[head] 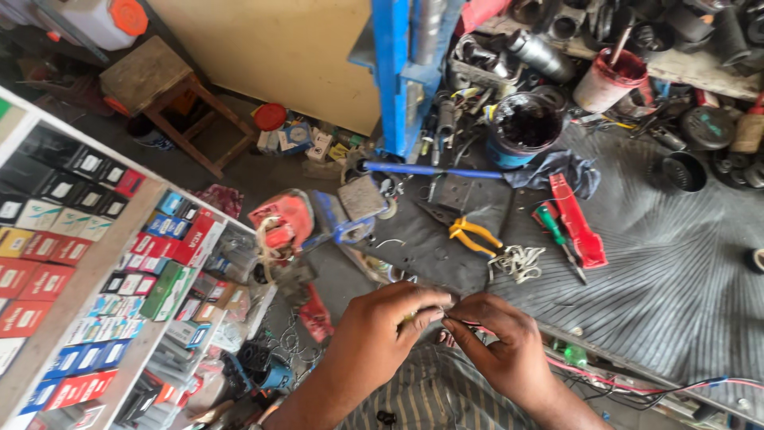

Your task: The person repairs a small electrical component clamped in a bench vise. They use pliers to strip wire insulation, a screwdriver to adjust internal terminals, and electrical tape to insulate connections. The person repeatedly twists, cuts, and wraps wires while manipulating the component.

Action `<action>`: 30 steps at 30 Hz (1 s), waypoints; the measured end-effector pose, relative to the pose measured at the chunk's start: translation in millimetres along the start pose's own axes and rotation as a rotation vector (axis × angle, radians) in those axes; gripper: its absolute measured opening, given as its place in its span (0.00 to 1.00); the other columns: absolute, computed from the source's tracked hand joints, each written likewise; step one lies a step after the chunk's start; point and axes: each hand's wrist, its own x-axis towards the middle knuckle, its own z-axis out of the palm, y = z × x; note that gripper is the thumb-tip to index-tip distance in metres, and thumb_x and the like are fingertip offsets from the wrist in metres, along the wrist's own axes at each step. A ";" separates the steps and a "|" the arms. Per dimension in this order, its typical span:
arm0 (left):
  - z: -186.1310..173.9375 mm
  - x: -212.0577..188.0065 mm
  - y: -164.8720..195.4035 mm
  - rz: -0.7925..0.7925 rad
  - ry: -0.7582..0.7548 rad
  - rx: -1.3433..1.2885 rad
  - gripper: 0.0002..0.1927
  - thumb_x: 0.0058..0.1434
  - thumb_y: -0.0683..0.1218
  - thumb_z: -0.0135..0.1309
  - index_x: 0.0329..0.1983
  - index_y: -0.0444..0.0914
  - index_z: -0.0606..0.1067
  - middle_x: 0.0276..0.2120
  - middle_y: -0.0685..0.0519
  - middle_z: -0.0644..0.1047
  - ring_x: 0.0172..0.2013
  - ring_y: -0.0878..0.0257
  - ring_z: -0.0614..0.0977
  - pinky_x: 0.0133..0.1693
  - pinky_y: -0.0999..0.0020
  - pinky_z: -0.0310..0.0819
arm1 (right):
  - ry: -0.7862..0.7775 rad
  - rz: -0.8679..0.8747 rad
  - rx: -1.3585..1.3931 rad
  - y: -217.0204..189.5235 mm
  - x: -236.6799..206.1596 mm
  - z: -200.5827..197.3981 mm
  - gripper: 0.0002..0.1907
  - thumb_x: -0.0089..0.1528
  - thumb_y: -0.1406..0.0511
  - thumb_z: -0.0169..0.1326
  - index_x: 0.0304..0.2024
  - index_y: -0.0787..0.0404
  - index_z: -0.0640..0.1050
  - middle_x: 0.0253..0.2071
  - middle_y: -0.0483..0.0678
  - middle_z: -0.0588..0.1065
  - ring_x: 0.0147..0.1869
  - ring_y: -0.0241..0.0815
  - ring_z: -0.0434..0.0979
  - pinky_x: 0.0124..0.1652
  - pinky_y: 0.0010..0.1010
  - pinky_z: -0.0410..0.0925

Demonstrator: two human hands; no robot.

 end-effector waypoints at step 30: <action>177.9 68.2 -150.2 0.344 -0.175 0.479 0.07 0.59 0.42 0.49 0.41 0.41 0.74 0.43 0.48 0.76 0.49 0.49 0.78 0.53 0.52 0.70 | 0.307 0.530 0.289 138.2 -42.9 -98.9 0.06 0.65 0.70 0.57 0.43 0.69 0.77 0.40 0.48 0.80 0.45 0.33 0.77 0.47 0.24 0.68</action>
